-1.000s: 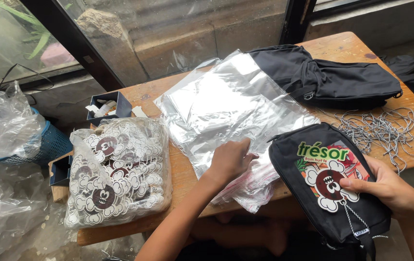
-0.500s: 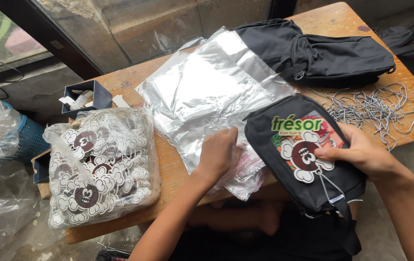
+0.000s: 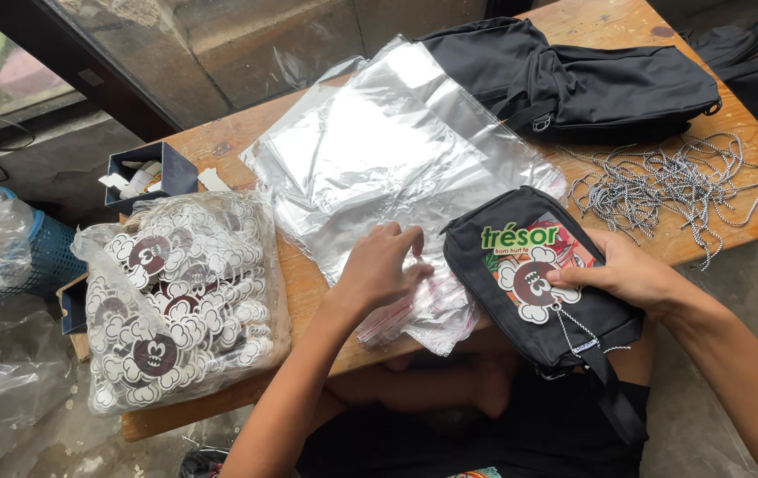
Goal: The person attaches small round badges to a black pouch and places the pouch into a plastic bag.
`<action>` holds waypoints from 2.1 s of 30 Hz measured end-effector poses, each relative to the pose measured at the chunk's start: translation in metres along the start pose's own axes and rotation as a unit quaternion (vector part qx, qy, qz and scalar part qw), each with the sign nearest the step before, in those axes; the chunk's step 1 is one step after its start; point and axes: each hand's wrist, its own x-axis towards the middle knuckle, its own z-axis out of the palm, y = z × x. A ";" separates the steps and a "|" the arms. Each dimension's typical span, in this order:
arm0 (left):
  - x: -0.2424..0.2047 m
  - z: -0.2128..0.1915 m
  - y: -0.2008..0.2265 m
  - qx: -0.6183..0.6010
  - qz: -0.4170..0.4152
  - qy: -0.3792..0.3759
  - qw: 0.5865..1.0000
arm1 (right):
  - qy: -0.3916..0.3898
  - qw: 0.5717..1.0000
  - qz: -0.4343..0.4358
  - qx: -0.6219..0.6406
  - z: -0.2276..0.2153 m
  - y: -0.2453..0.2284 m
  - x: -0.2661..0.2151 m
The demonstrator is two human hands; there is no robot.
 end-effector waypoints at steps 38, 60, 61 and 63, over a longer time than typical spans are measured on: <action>0.023 0.064 -0.040 0.195 0.090 0.197 0.956 | -0.192 0.971 -0.118 0.075 0.024 0.013 -0.028; -0.007 0.015 -0.019 -0.105 0.118 0.276 0.948 | -0.225 0.970 -0.062 0.060 0.042 0.002 0.000; -0.014 0.013 -0.018 -0.106 0.118 0.275 0.948 | -0.225 0.971 -0.061 0.061 0.042 -0.004 -0.005; -0.026 0.010 -0.015 0.026 0.082 0.246 0.965 | -0.195 0.977 -0.064 0.052 0.041 -0.015 -0.014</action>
